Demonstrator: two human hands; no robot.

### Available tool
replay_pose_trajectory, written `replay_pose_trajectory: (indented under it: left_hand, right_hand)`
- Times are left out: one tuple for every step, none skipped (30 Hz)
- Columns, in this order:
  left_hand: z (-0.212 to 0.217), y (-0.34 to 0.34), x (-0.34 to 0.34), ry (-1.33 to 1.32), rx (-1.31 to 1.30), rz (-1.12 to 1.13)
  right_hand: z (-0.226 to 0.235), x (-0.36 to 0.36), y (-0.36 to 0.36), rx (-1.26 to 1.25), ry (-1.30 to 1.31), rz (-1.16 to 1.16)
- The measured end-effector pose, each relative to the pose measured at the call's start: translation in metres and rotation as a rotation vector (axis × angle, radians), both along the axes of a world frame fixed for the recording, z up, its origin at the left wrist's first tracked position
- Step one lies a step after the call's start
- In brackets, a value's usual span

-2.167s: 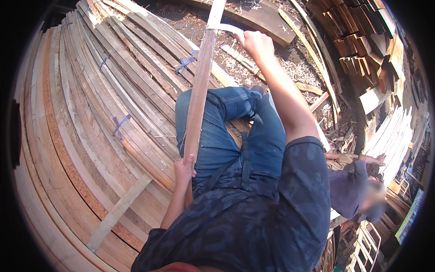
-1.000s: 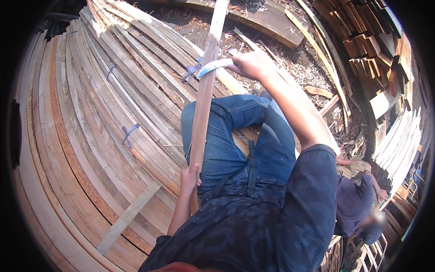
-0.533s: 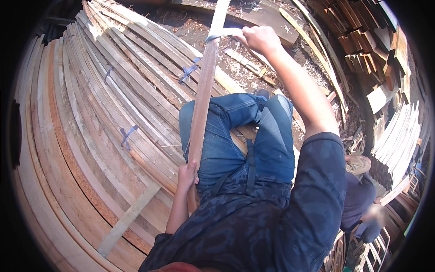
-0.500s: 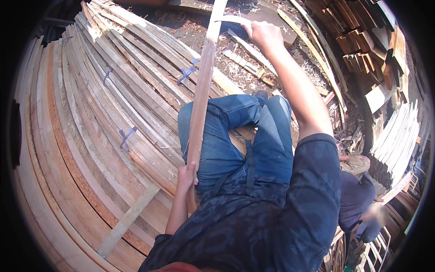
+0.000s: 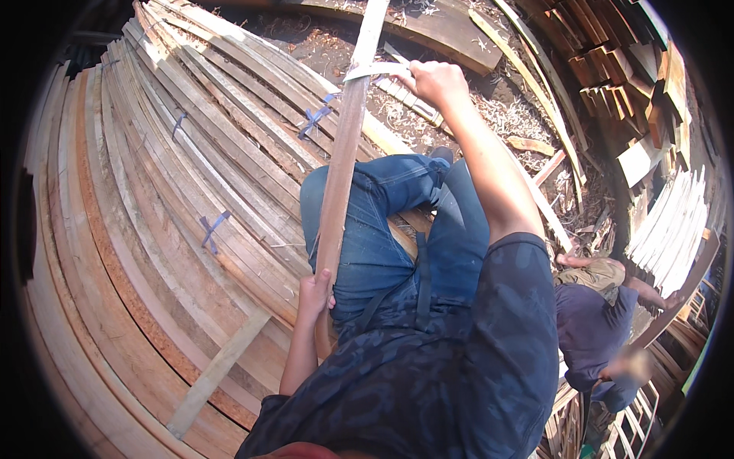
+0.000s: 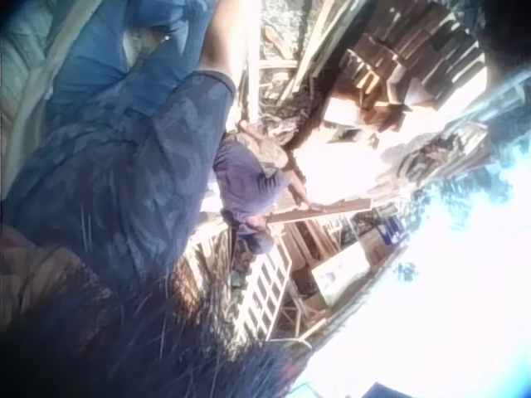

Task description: The person sits on the ground and uses a curved blade to shave and smooth a long, thin wooden strip. They hold the wood with their left hand and repeatedly scrape along its length with the tool in their right hand, removing thin shavings.

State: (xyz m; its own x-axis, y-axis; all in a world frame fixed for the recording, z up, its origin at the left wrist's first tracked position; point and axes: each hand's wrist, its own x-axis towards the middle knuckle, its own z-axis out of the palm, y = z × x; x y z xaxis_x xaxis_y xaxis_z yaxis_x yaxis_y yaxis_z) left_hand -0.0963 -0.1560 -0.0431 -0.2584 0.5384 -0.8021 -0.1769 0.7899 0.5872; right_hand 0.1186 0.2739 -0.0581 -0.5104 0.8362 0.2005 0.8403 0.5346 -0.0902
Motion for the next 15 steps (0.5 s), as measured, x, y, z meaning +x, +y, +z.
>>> replay_pose_trajectory:
  left_hand:
    - [0.002, 0.002, 0.0, 0.007, -0.005, -0.014]
    - [-0.008, -0.009, -0.003, 0.024, 0.013, -0.03]
    - [-0.007, -0.01, -0.003, 0.025, 0.015, -0.019]
    - [-0.005, -0.01, -0.003, 0.024, 0.018, -0.009]
    - [-0.003, -0.012, -0.002, 0.024, 0.012, 0.006]
    - [-0.004, -0.011, -0.002, 0.023, 0.009, -0.004]
    - [-0.005, -0.007, -0.004, 0.022, 0.005, -0.015]
    - [-0.005, -0.005, -0.005, 0.018, 0.0, -0.04]
    - [-0.005, -0.006, -0.005, 0.005, 0.004, -0.029]
    - [-0.006, -0.008, -0.005, -0.008, 0.008, -0.018]
    - [-0.007, -0.008, -0.007, -0.019, 0.015, -0.009]
    - [-0.008, -0.008, -0.007, -0.02, 0.019, -0.009]
    - [-0.009, -0.01, -0.006, -0.02, 0.023, -0.01]
    - [-0.011, -0.01, -0.006, -0.018, 0.026, -0.003]
    - [-0.01, -0.01, -0.006, -0.019, 0.023, -0.005]
  right_hand:
    - [-0.009, 0.0, 0.001, 0.012, -0.004, 0.002]
    - [-0.007, -0.01, -0.007, -0.051, -0.007, -0.014]
    - [-0.01, -0.012, -0.015, 0.013, 0.162, 0.054]
    - [-0.008, -0.007, -0.011, -0.018, 0.149, 0.128]
    - [-0.002, -0.003, -0.008, -0.058, 0.135, 0.206]
    - [0.012, 0.002, -0.002, -0.122, -0.082, 0.337]
    - [0.021, 0.006, 0.003, -0.096, -0.11, 0.352]
    - [0.019, 0.011, 0.011, -0.015, -0.054, 0.137]
    - [0.019, 0.016, 0.024, 0.071, 0.003, -0.076]
    - [0.021, 0.027, 0.036, 0.037, 0.044, -0.198]
    - [0.024, 0.037, 0.046, 0.005, 0.089, -0.321]
    - [0.024, 0.044, 0.05, 0.061, 0.083, -0.231]
    - [0.019, 0.051, 0.044, 0.06, 0.08, -0.175]
    - [0.02, 0.048, 0.032, -0.002, 0.076, -0.126]
    - [0.022, 0.044, 0.018, -0.066, 0.069, -0.072]
